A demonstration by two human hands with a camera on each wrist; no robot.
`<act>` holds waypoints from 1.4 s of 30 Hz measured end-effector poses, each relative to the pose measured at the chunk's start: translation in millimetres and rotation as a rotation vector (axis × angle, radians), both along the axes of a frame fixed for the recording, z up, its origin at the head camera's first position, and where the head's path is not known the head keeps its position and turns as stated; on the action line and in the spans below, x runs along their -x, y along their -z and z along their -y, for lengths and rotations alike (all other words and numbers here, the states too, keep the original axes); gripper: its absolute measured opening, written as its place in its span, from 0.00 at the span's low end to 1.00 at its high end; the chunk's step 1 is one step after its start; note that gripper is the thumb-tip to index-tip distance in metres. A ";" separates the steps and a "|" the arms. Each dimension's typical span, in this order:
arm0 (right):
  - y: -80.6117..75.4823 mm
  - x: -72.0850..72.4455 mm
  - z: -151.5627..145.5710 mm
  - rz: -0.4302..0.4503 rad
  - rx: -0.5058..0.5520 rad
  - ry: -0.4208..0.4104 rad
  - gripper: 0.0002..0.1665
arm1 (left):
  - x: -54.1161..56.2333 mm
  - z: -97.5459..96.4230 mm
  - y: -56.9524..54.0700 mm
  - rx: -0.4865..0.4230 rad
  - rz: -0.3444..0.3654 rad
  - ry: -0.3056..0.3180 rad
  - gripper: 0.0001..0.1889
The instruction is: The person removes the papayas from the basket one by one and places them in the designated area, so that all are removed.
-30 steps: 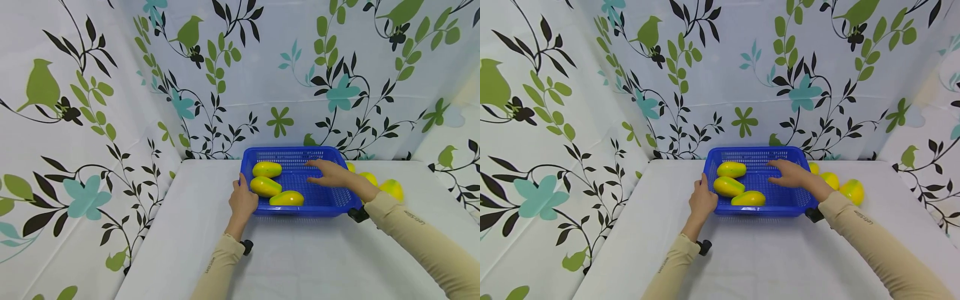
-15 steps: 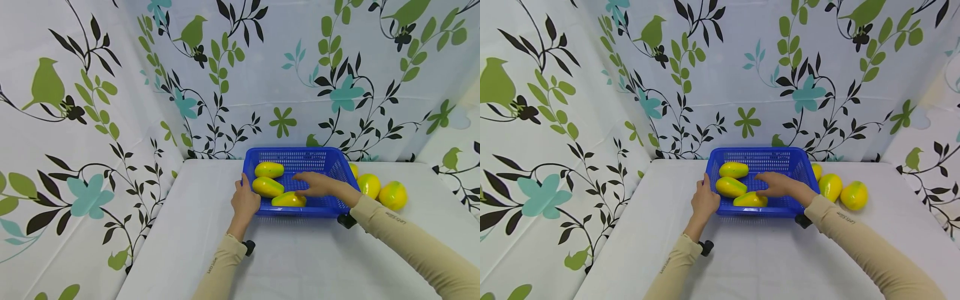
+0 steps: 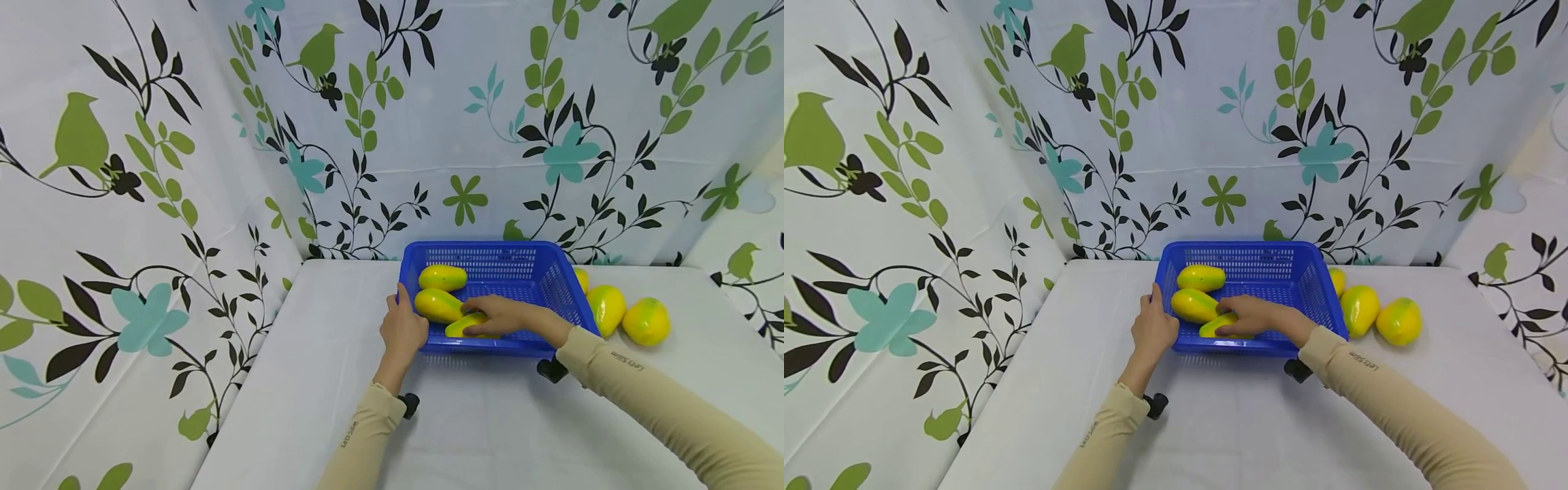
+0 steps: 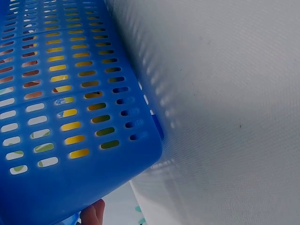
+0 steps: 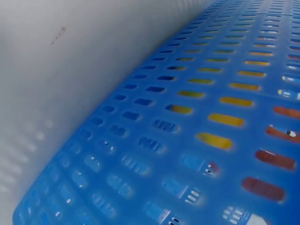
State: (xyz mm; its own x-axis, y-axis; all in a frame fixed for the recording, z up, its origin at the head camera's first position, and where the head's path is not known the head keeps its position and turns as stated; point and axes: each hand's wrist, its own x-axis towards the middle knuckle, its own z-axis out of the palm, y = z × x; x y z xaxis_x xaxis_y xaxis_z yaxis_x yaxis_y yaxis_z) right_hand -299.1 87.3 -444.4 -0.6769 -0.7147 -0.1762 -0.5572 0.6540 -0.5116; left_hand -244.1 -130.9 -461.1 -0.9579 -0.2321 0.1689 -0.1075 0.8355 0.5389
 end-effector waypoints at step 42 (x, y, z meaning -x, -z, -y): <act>-14.8 -10.0 -53.9 -0.160 0.167 0.110 0.34 | -0.6 -2.1 1.3 -0.022 -0.006 0.003 0.40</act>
State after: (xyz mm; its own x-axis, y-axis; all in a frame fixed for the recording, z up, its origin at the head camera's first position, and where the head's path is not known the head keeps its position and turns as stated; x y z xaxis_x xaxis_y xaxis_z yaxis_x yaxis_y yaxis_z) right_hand -289.0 141.2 -429.5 -0.7621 -0.6453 0.0531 -0.5697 0.6293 -0.5287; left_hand -243.5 -128.8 -462.4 -0.9576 -0.2331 0.1693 -0.1020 0.8238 0.5576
